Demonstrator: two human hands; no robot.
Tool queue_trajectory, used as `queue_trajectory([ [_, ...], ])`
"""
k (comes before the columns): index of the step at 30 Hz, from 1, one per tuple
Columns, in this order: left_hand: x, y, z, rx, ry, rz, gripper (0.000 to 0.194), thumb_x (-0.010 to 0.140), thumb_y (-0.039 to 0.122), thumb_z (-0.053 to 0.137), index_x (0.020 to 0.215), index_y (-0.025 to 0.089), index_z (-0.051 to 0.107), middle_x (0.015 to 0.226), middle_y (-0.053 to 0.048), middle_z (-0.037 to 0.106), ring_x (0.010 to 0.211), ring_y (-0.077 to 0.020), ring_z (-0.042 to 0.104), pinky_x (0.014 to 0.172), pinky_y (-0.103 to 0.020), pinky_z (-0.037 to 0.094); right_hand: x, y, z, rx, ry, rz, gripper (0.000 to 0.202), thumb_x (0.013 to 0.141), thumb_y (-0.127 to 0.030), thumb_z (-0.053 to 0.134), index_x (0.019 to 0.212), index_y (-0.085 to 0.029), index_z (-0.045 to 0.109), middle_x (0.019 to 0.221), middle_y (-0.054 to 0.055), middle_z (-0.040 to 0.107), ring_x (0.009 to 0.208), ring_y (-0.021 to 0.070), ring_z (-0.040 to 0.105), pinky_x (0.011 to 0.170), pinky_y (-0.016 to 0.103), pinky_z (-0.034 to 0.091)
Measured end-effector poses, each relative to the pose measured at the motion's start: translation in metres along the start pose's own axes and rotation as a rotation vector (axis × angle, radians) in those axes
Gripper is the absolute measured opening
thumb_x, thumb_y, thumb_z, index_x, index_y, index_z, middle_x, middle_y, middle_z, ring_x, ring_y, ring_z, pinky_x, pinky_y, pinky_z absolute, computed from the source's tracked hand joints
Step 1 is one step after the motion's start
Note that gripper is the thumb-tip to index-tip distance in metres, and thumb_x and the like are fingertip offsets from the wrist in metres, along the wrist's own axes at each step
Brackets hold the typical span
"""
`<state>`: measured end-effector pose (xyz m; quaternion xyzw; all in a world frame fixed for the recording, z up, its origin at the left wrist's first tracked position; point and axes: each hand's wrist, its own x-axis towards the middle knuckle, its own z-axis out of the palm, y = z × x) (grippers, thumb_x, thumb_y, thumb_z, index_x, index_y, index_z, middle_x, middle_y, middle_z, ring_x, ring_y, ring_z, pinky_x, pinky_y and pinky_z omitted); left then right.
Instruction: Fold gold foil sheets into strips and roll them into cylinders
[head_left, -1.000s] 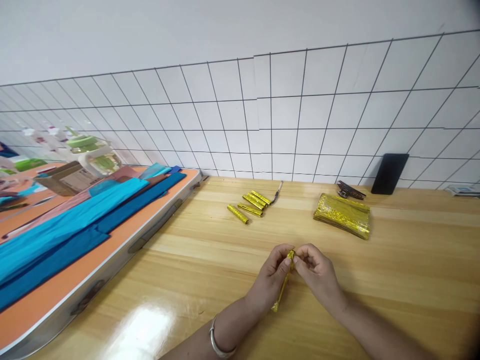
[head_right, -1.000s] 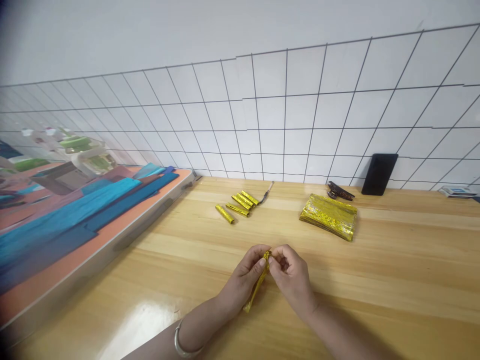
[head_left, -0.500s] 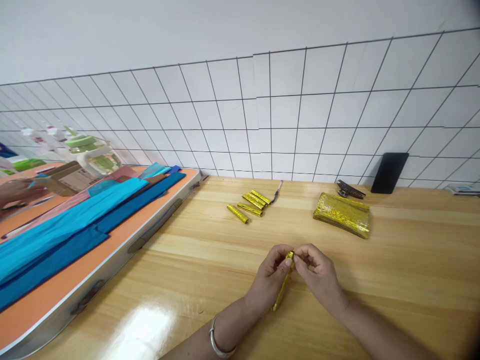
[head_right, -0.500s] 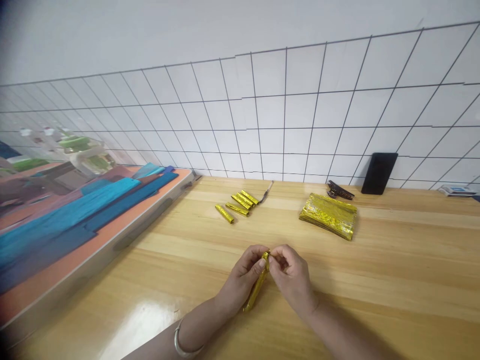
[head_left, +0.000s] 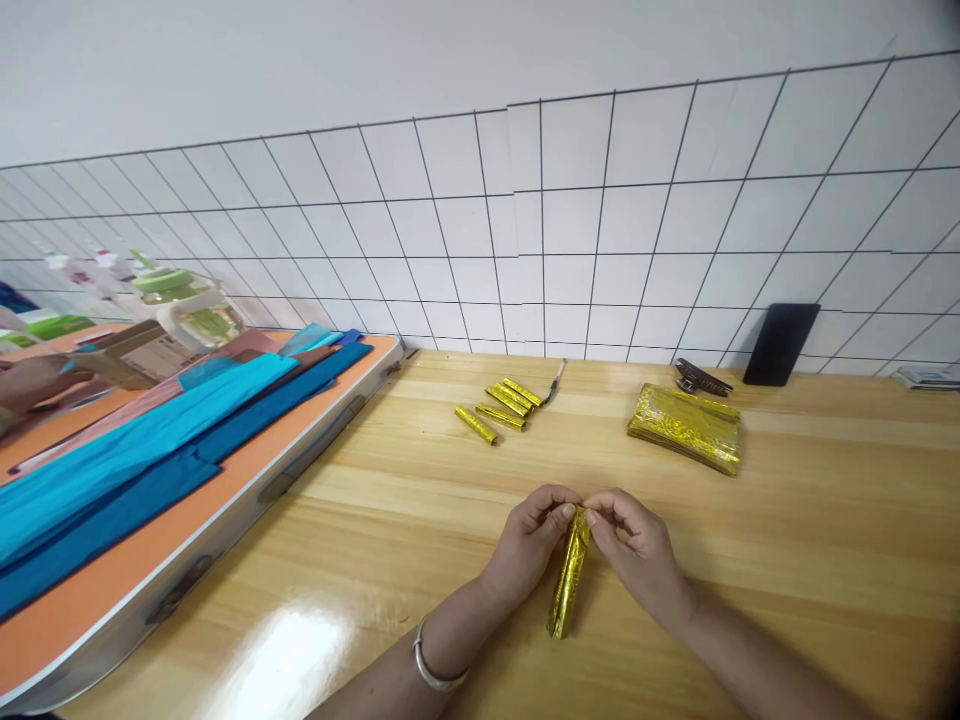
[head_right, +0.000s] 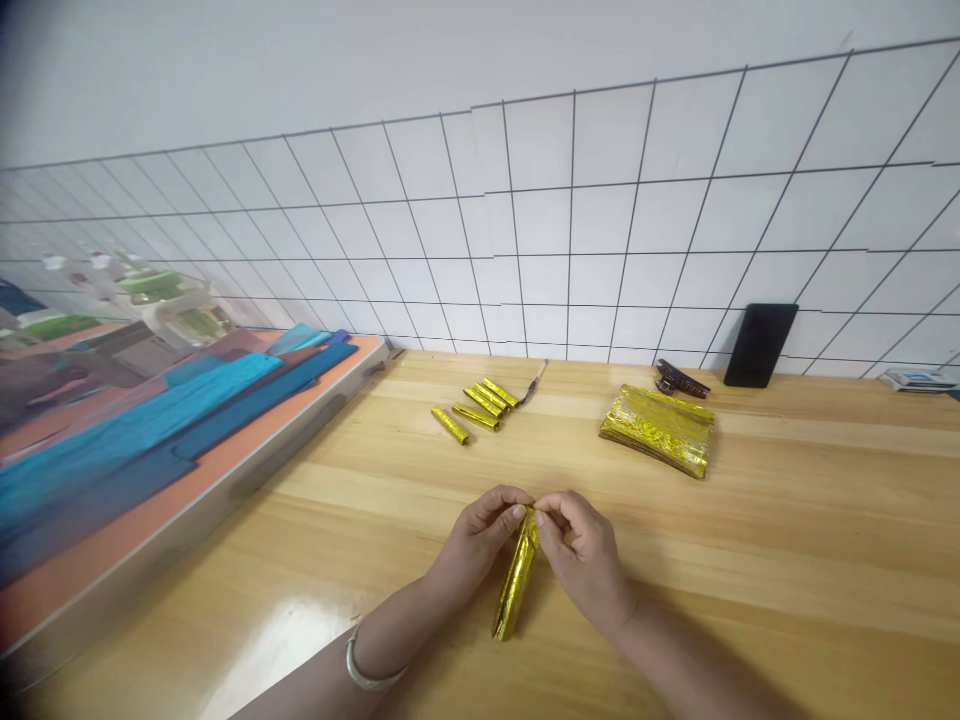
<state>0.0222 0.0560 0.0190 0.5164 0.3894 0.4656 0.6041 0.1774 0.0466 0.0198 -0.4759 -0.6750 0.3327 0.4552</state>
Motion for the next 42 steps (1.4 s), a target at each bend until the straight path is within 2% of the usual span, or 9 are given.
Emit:
queue_trajectory([
  [6, 0.002, 0.001, -0.005, 0.156, 0.033, 0.044, 0.02, 0.081, 0.034, 0.059, 0.085, 0.015, 0.065, 0.077, -0.003, 0.057, 0.075, -0.0142, 0.051, 0.073, -0.026, 0.041, 0.0, 0.0, 0.001, -0.04, 0.041, 0.037, 0.009, 0.084, -0.025, 0.051, 0.081, -0.019, 0.058, 0.069, 0.0, 0.056, 0.063, 0.012, 0.051, 0.059, 0.022, 0.042],
  [15, 0.004, -0.006, -0.01, 0.286, 0.036, 0.079, 0.016, 0.084, 0.03, 0.056, 0.086, 0.016, 0.064, 0.079, -0.002, 0.057, 0.077, -0.014, 0.052, 0.073, -0.025, 0.041, 0.0, 0.002, 0.003, -0.089, 0.046, -0.008, 0.006, 0.08, -0.023, 0.054, 0.078, -0.019, 0.057, 0.065, -0.002, 0.053, 0.058, 0.0112, 0.049, 0.057, 0.022, 0.042],
  [24, 0.006, 0.001, -0.015, 0.387, -0.061, 0.15, 0.016, 0.085, 0.025, 0.054, 0.093, 0.019, 0.066, 0.085, -0.003, 0.06, 0.083, -0.0152, 0.054, 0.077, -0.026, 0.042, 0.003, 0.006, 0.005, -0.01, 0.051, 0.075, 0.007, 0.08, -0.025, 0.055, 0.077, -0.019, 0.055, 0.063, -0.003, 0.05, 0.056, 0.0107, 0.047, 0.053, 0.022, 0.04],
  [32, 0.002, 0.008, -0.011, 0.488, 0.012, 0.105, 0.012, 0.081, 0.026, 0.054, 0.078, 0.015, 0.057, 0.069, 0.001, 0.052, 0.065, -0.0107, 0.046, 0.06, -0.021, 0.037, 0.007, 0.02, 0.007, 0.271, -0.038, 0.219, 0.021, 0.078, -0.033, 0.061, 0.093, -0.019, 0.055, 0.072, -0.002, 0.055, 0.063, 0.0115, 0.052, 0.059, 0.023, 0.044],
  [36, 0.002, 0.011, -0.009, 0.441, 0.052, 0.018, 0.014, 0.08, 0.027, 0.053, 0.073, 0.015, 0.052, 0.063, 0.004, 0.045, 0.059, -0.009, 0.041, 0.055, -0.019, 0.032, 0.009, 0.014, 0.006, 0.374, -0.067, 0.301, 0.025, 0.076, -0.037, 0.063, 0.093, -0.019, 0.056, 0.078, 0.0, 0.057, 0.071, 0.0122, 0.054, 0.066, 0.024, 0.045],
  [42, 0.004, 0.011, -0.011, 0.376, 0.15, -0.077, 0.013, 0.078, 0.025, 0.052, 0.068, 0.016, 0.049, 0.057, 0.006, 0.039, 0.054, -0.0078, 0.036, 0.052, -0.019, 0.03, 0.01, 0.005, 0.002, 0.416, -0.16, 0.381, 0.026, 0.08, -0.041, 0.06, 0.092, -0.018, 0.057, 0.077, -0.001, 0.057, 0.066, 0.0106, 0.051, 0.061, 0.022, 0.041],
])
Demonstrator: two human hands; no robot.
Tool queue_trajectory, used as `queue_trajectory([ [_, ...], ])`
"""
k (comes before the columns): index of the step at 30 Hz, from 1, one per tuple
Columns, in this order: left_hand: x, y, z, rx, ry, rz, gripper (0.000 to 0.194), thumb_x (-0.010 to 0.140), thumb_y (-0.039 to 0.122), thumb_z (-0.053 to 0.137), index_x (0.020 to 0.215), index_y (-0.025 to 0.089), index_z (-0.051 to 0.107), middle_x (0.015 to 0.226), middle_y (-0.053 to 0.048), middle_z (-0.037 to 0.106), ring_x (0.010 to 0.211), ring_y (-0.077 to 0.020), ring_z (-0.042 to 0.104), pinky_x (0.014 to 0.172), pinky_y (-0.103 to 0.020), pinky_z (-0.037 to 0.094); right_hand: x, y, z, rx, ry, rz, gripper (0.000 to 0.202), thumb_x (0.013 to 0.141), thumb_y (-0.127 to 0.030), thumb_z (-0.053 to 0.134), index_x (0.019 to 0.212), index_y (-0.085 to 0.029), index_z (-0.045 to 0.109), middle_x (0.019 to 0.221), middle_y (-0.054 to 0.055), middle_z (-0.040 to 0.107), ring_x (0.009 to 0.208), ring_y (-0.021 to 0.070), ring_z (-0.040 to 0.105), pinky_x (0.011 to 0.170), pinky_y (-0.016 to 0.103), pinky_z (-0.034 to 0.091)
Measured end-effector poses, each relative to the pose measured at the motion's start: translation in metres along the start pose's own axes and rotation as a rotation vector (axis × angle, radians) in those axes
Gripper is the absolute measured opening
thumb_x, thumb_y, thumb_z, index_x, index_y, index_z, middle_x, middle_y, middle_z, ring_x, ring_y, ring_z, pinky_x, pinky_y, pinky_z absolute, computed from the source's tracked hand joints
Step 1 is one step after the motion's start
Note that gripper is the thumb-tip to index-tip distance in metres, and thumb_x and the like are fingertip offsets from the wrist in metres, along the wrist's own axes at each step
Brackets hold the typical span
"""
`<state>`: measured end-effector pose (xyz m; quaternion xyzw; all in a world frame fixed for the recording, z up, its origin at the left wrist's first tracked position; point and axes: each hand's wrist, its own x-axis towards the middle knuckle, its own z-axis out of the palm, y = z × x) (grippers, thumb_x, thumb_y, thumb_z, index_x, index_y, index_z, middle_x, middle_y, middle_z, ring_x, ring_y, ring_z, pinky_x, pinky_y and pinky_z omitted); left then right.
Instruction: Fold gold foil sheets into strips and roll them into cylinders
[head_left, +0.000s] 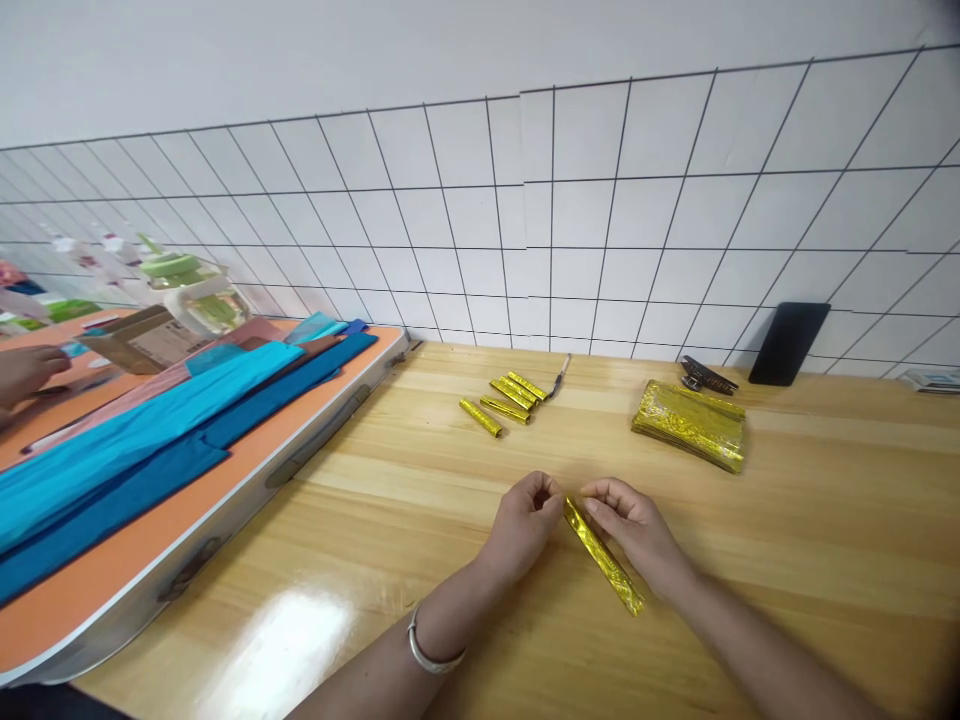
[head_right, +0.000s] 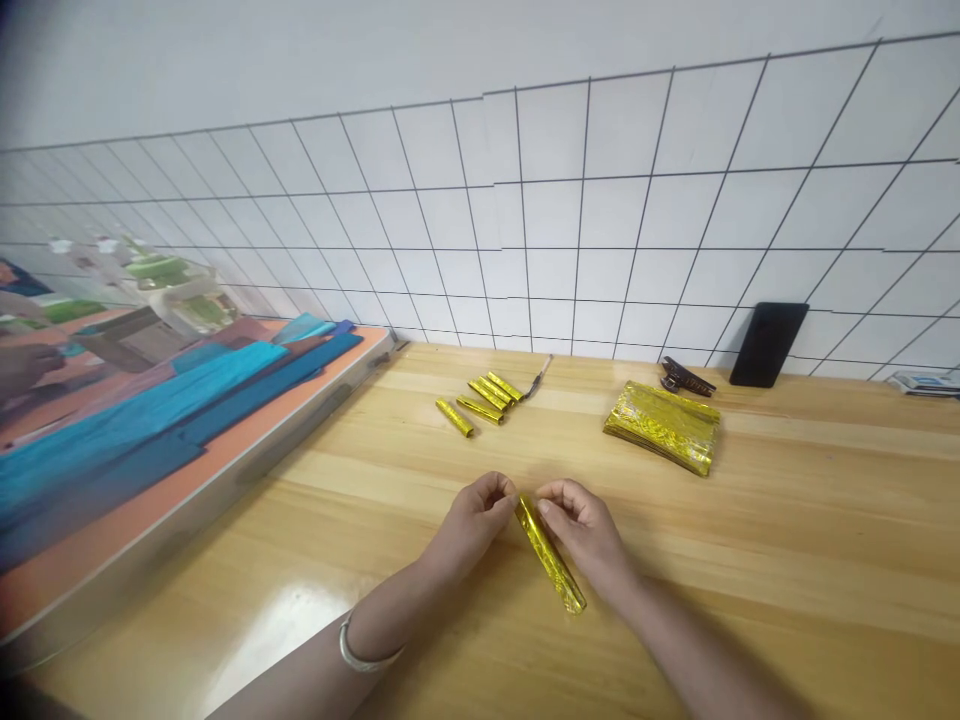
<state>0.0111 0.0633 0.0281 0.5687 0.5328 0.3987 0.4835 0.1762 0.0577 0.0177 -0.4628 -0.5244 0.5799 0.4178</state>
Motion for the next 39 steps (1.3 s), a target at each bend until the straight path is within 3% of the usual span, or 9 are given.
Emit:
queue_trajectory([
  [5, 0.003, -0.004, -0.001, 0.02, 0.05, -0.027, 0.008, 0.075, 0.02, 0.05, 0.068, 0.016, 0.049, 0.056, 0.006, 0.04, 0.052, -0.0075, 0.036, 0.051, -0.018, 0.029, 0.001, 0.004, -0.002, -0.052, -0.047, 0.013, 0.025, 0.081, -0.04, 0.059, 0.093, -0.018, 0.059, 0.073, -0.002, 0.056, 0.066, 0.0102, 0.051, 0.06, 0.022, 0.04],
  [10, 0.004, -0.006, -0.001, -0.023, 0.065, -0.04, 0.01, 0.075, 0.022, 0.052, 0.067, 0.016, 0.048, 0.055, 0.006, 0.041, 0.051, -0.0074, 0.038, 0.051, -0.019, 0.03, 0.003, 0.009, -0.001, -0.109, -0.082, -0.009, 0.029, 0.074, -0.033, 0.066, 0.099, -0.019, 0.058, 0.088, 0.002, 0.063, 0.077, 0.0136, 0.057, 0.068, 0.025, 0.045],
  [18, 0.0, 0.002, 0.0, -0.334, -0.079, 0.1, 0.023, 0.08, 0.037, 0.059, 0.077, 0.015, 0.051, 0.065, 0.003, 0.05, 0.061, -0.0087, 0.045, 0.061, -0.021, 0.039, 0.0, 0.007, 0.001, -0.173, 0.009, -0.198, 0.028, 0.076, -0.029, 0.062, 0.102, -0.019, 0.057, 0.089, 0.005, 0.067, 0.078, 0.016, 0.061, 0.068, 0.028, 0.049],
  [25, -0.002, 0.0, 0.003, -0.51, -0.151, 0.123, 0.049, 0.069, 0.042, 0.072, 0.108, 0.017, 0.055, 0.073, 0.001, 0.054, 0.064, -0.0102, 0.051, 0.064, -0.024, 0.043, -0.008, -0.002, -0.001, -0.238, 0.078, -0.338, 0.025, 0.079, -0.03, 0.061, 0.102, -0.021, 0.059, 0.088, 0.004, 0.066, 0.078, 0.0154, 0.061, 0.071, 0.027, 0.05],
  [28, -0.003, -0.002, 0.005, -0.452, -0.185, 0.139, 0.042, 0.071, 0.041, 0.071, 0.103, 0.016, 0.062, 0.081, -0.003, 0.058, 0.073, -0.0138, 0.054, 0.071, -0.028, 0.044, -0.009, -0.001, -0.002, -0.281, 0.118, -0.368, 0.023, 0.079, -0.029, 0.062, 0.101, -0.021, 0.059, 0.09, 0.004, 0.065, 0.08, 0.0156, 0.06, 0.075, 0.029, 0.05],
  [32, -0.006, -0.004, 0.007, -0.384, -0.133, 0.233, 0.027, 0.075, 0.036, 0.068, 0.097, 0.019, 0.069, 0.091, -0.005, 0.058, 0.092, -0.0188, 0.053, 0.084, -0.031, 0.042, -0.008, 0.005, -0.001, -0.301, 0.158, -0.401, 0.021, 0.079, -0.028, 0.061, 0.099, -0.021, 0.059, 0.092, 0.004, 0.065, 0.084, 0.0169, 0.06, 0.078, 0.031, 0.05],
  [39, -0.009, -0.007, 0.01, -0.371, -0.075, 0.26, 0.022, 0.073, 0.032, 0.071, 0.092, 0.022, 0.07, 0.09, -0.005, 0.057, 0.091, -0.0189, 0.053, 0.08, -0.031, 0.045, -0.011, 0.004, 0.003, -0.333, 0.179, -0.437, 0.016, 0.079, -0.027, 0.062, 0.093, -0.021, 0.057, 0.089, 0.004, 0.065, 0.084, 0.0172, 0.062, 0.077, 0.029, 0.051],
])
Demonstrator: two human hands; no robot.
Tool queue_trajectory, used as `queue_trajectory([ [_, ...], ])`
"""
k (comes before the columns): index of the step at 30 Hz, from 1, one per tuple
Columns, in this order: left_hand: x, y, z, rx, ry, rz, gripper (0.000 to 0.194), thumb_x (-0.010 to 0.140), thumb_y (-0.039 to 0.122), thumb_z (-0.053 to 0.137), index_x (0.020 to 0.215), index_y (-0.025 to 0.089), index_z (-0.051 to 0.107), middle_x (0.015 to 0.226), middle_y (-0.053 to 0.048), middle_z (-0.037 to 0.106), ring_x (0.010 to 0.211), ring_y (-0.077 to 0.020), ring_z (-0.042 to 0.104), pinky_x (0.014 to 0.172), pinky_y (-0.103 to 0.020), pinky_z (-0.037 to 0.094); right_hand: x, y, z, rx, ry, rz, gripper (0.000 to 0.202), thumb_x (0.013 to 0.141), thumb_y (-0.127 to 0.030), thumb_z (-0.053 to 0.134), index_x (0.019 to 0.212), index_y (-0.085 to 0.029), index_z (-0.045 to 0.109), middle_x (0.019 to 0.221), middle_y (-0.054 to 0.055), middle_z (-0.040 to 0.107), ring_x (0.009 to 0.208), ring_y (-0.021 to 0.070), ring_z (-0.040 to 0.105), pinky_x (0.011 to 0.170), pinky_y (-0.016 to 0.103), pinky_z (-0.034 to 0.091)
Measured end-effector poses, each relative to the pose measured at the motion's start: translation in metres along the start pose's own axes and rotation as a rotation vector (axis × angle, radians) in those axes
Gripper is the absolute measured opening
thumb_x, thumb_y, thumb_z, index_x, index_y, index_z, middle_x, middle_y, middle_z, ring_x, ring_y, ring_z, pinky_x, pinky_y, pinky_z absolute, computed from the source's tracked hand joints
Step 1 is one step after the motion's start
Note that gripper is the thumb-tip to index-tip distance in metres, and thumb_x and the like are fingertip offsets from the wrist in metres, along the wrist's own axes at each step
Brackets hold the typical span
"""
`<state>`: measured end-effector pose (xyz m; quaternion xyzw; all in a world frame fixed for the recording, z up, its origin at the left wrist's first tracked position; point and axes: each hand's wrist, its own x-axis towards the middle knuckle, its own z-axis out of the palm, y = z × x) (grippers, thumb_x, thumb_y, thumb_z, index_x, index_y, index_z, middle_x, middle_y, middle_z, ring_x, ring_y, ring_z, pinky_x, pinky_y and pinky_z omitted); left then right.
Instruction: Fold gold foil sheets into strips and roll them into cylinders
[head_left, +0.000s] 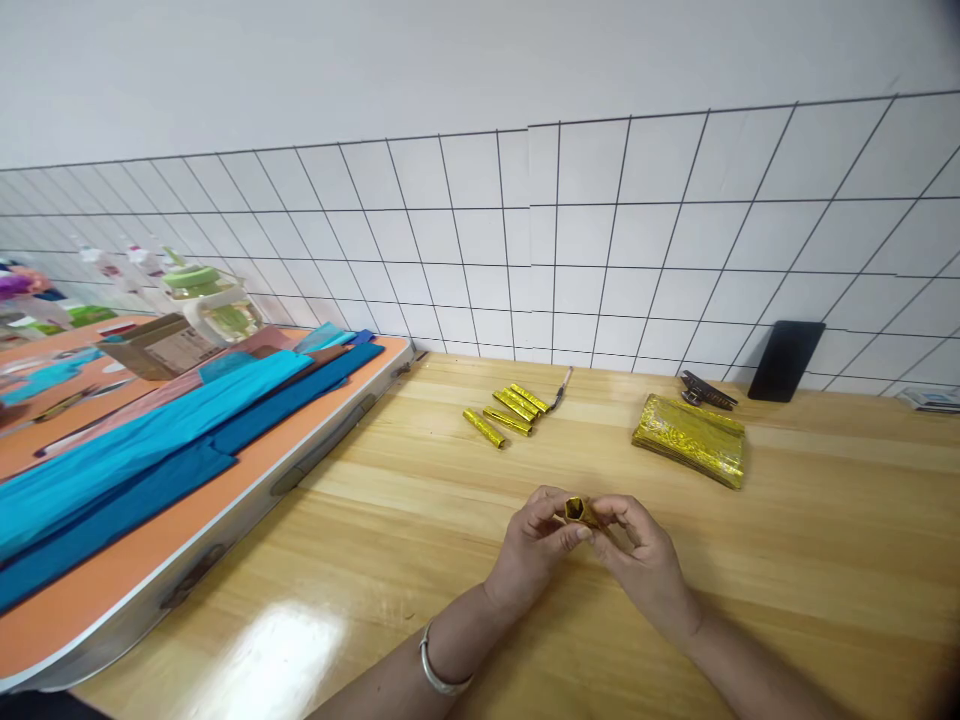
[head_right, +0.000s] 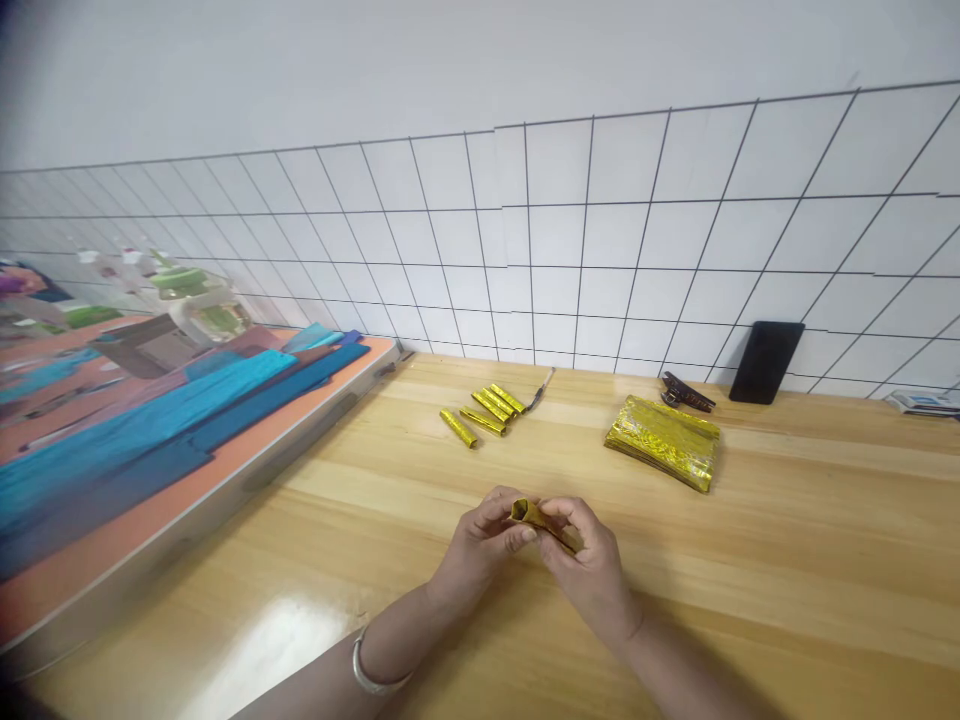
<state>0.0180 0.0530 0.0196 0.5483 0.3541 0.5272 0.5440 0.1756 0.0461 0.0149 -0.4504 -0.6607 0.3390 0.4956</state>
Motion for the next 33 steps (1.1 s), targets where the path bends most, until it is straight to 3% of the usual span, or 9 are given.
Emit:
queue_trajectory([
  [10, 0.002, 0.001, -0.001, 0.049, 0.017, 0.031, 0.023, 0.074, 0.034, 0.069, 0.091, 0.019, 0.068, 0.089, -0.005, 0.058, 0.087, -0.0179, 0.055, 0.078, -0.03, 0.045, 0.001, -0.01, -0.009, -0.007, -0.058, -0.122, 0.015, 0.085, -0.024, 0.051, 0.099, -0.023, 0.059, 0.096, 0.005, 0.063, 0.093, 0.0183, 0.059, 0.083, 0.032, 0.048],
  [20, 0.0, 0.014, -0.003, 0.33, -0.075, 0.144, 0.02, 0.081, 0.034, 0.062, 0.094, 0.021, 0.069, 0.087, -0.006, 0.062, 0.08, -0.0165, 0.054, 0.071, -0.026, 0.044, 0.006, -0.013, -0.014, -0.17, -0.021, -0.191, 0.007, 0.082, -0.025, 0.058, 0.087, -0.023, 0.062, 0.08, 0.003, 0.065, 0.074, 0.0163, 0.061, 0.07, 0.029, 0.051],
  [24, 0.001, 0.014, -0.004, 0.363, -0.092, 0.159, 0.021, 0.08, 0.034, 0.063, 0.094, 0.02, 0.069, 0.08, -0.006, 0.062, 0.074, -0.0156, 0.053, 0.07, -0.026, 0.044, 0.006, -0.012, -0.016, -0.236, -0.003, -0.263, 0.023, 0.082, -0.02, 0.056, 0.104, -0.026, 0.06, 0.086, 0.002, 0.067, 0.072, 0.0154, 0.063, 0.068, 0.028, 0.052],
  [28, 0.0, 0.013, -0.005, 0.377, -0.106, 0.17, 0.022, 0.079, 0.034, 0.065, 0.095, 0.019, 0.068, 0.079, -0.005, 0.061, 0.073, -0.0146, 0.052, 0.07, -0.026, 0.043, 0.009, -0.014, -0.021, -0.223, -0.115, -0.429, 0.047, 0.084, -0.011, 0.05, 0.126, -0.032, 0.049, 0.102, 0.003, 0.066, 0.086, 0.0164, 0.064, 0.074, 0.03, 0.052],
  [31, 0.0, 0.012, -0.004, 0.362, -0.09, 0.159, 0.022, 0.078, 0.033, 0.066, 0.094, 0.018, 0.066, 0.079, -0.004, 0.06, 0.071, -0.0135, 0.052, 0.069, -0.025, 0.043, 0.01, -0.016, -0.024, -0.226, -0.203, -0.452, 0.051, 0.085, -0.009, 0.046, 0.129, -0.033, 0.046, 0.106, 0.003, 0.065, 0.092, 0.0165, 0.063, 0.077, 0.03, 0.052],
  [33, -0.001, 0.01, -0.002, 0.311, -0.053, 0.13, 0.026, 0.076, 0.032, 0.068, 0.096, 0.017, 0.061, 0.079, -0.003, 0.059, 0.07, -0.0125, 0.052, 0.068, -0.025, 0.044, 0.01, -0.016, -0.024, -0.251, -0.182, -0.447, 0.05, 0.085, -0.009, 0.046, 0.128, -0.033, 0.046, 0.105, 0.003, 0.066, 0.091, 0.0165, 0.063, 0.077, 0.03, 0.052],
])
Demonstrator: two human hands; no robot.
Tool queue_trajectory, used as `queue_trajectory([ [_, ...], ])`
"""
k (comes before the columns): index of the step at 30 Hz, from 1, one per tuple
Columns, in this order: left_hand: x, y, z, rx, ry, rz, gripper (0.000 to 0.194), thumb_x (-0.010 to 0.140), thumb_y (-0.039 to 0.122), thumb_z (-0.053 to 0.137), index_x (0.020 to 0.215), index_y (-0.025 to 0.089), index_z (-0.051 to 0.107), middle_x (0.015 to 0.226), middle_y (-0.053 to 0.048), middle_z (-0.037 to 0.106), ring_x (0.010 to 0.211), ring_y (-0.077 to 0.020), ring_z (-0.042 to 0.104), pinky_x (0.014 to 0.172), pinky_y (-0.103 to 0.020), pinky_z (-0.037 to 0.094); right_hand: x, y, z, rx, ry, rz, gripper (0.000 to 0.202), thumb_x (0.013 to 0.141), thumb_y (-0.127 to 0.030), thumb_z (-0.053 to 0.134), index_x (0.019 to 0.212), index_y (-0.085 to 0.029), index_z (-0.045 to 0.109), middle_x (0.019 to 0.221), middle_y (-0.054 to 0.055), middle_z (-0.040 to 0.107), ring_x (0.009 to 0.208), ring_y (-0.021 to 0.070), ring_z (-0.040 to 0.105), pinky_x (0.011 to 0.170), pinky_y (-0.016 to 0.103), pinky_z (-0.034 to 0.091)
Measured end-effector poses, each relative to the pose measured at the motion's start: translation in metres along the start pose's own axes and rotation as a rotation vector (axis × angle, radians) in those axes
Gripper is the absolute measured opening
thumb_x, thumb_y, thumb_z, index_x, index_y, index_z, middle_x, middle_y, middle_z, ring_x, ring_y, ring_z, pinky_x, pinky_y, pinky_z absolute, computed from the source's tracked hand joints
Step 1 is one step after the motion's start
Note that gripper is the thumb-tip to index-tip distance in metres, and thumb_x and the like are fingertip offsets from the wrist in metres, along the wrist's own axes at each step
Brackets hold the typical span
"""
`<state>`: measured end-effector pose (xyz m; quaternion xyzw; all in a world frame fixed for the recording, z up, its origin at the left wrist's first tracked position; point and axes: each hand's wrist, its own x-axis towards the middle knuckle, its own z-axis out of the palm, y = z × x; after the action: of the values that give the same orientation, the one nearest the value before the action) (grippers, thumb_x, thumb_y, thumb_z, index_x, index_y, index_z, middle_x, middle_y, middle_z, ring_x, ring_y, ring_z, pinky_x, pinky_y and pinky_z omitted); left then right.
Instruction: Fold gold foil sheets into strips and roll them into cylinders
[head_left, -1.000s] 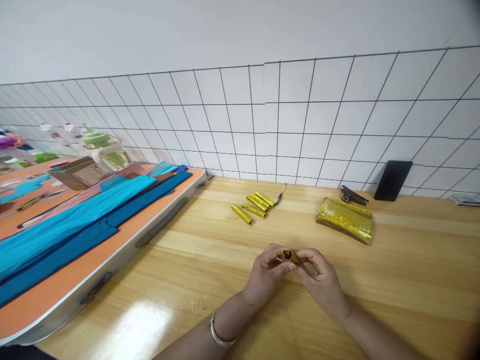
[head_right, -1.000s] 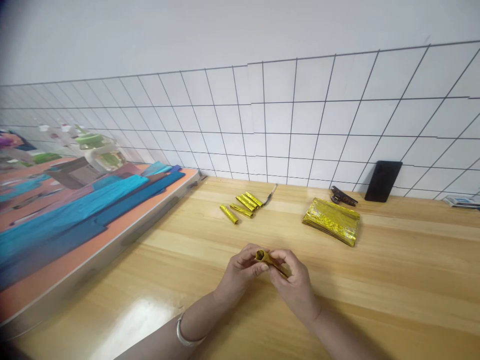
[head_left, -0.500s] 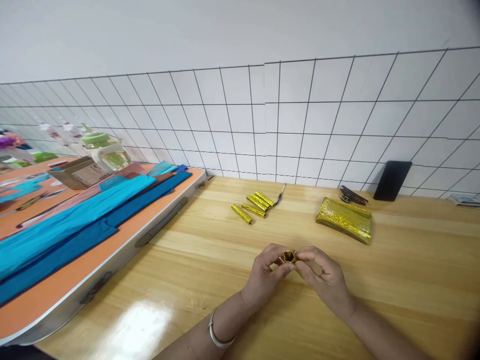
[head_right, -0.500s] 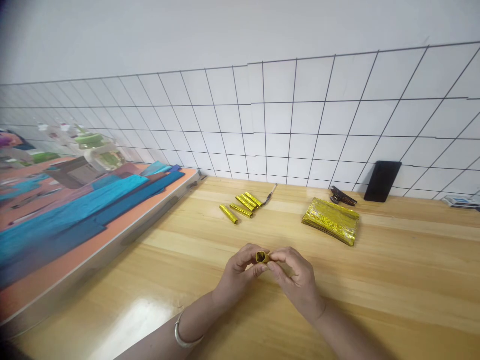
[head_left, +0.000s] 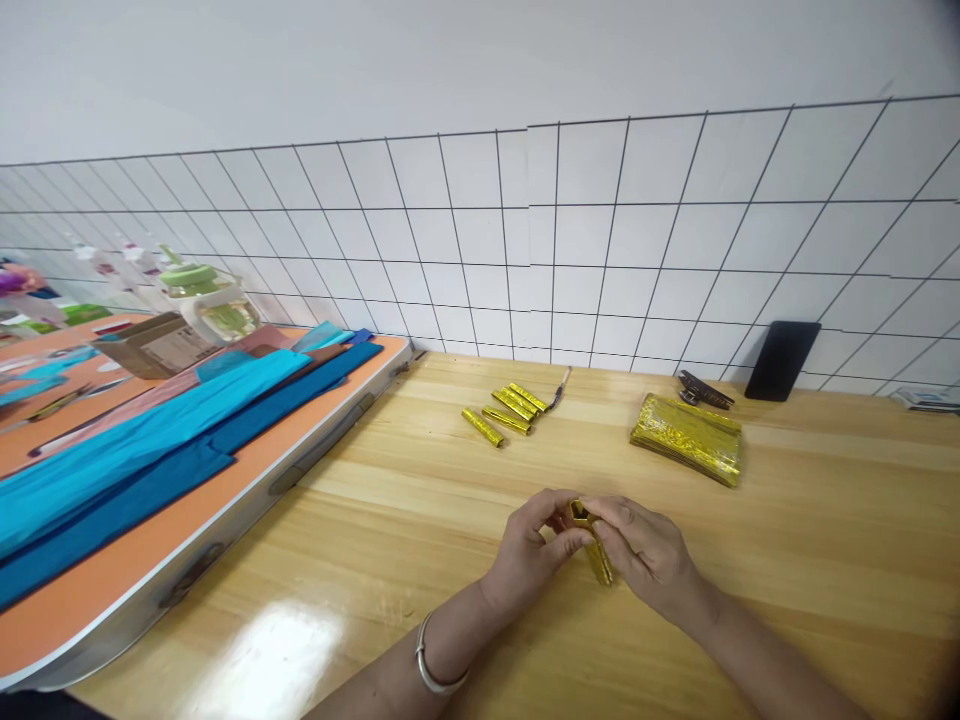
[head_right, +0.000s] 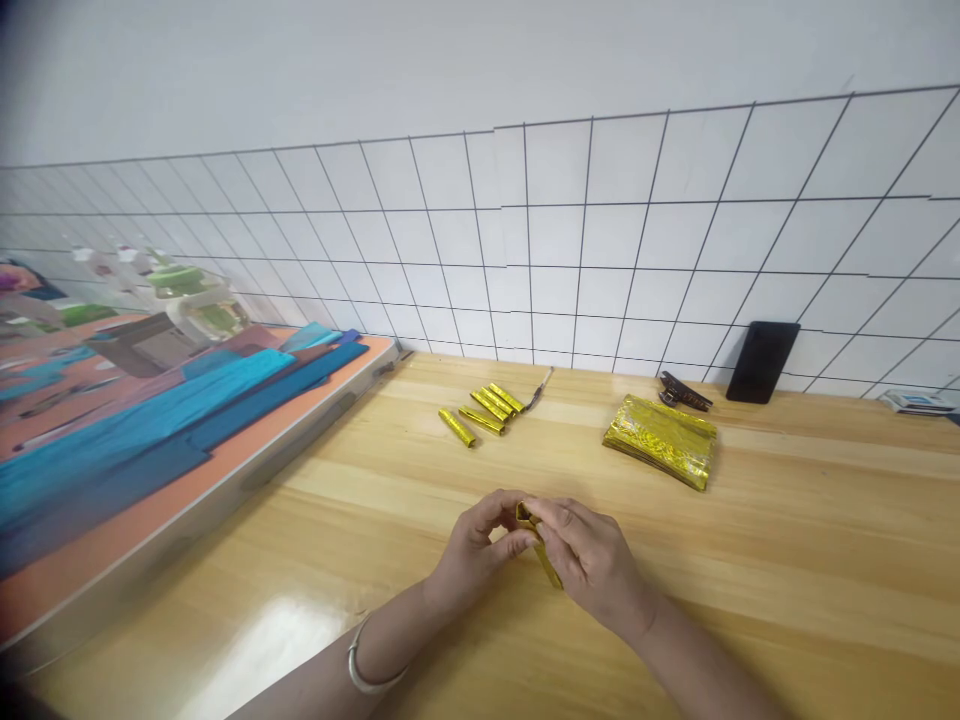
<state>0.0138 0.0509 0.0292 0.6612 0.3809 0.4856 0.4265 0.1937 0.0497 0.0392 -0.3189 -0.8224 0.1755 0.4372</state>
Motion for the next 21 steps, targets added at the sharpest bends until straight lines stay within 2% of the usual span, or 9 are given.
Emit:
queue_trajectory([
  [4, -0.002, -0.001, 0.004, -0.071, 0.056, -0.043, 0.028, 0.074, 0.03, 0.07, 0.089, 0.018, 0.05, 0.077, 0.0, 0.055, 0.067, -0.0111, 0.052, 0.065, -0.024, 0.045, -0.003, 0.003, 0.003, -0.077, 0.072, 0.029, 0.044, 0.083, -0.01, 0.051, 0.121, -0.031, 0.051, 0.095, 0.001, 0.068, 0.08, 0.015, 0.065, 0.072, 0.027, 0.053],
  [10, -0.004, 0.005, 0.006, 0.095, 0.045, 0.009, 0.017, 0.079, 0.025, 0.062, 0.075, 0.017, 0.048, 0.078, -0.002, 0.055, 0.071, -0.0117, 0.051, 0.066, -0.024, 0.044, -0.006, 0.003, 0.007, -0.142, 0.117, 0.121, 0.029, 0.082, -0.013, 0.055, 0.109, -0.026, 0.055, 0.091, 0.001, 0.069, 0.075, 0.014, 0.066, 0.07, 0.025, 0.053],
  [16, -0.008, 0.009, 0.008, 0.257, 0.052, 0.019, 0.012, 0.074, 0.019, 0.061, 0.08, 0.017, 0.051, 0.081, -0.001, 0.056, 0.072, -0.0123, 0.051, 0.066, -0.024, 0.043, -0.007, 0.006, 0.011, -0.121, 0.145, 0.132, 0.025, 0.083, -0.016, 0.055, 0.107, -0.024, 0.056, 0.086, 0.001, 0.068, 0.071, 0.0124, 0.065, 0.067, 0.023, 0.053],
  [21, -0.01, 0.008, 0.009, 0.276, 0.04, 0.026, 0.004, 0.077, 0.015, 0.053, 0.078, 0.017, 0.051, 0.079, -0.001, 0.055, 0.071, -0.012, 0.052, 0.064, -0.022, 0.043, -0.007, 0.007, 0.012, -0.096, 0.147, 0.114, 0.027, 0.082, -0.015, 0.056, 0.107, -0.025, 0.055, 0.087, 0.0, 0.067, 0.07, 0.0111, 0.063, 0.067, 0.022, 0.053],
])
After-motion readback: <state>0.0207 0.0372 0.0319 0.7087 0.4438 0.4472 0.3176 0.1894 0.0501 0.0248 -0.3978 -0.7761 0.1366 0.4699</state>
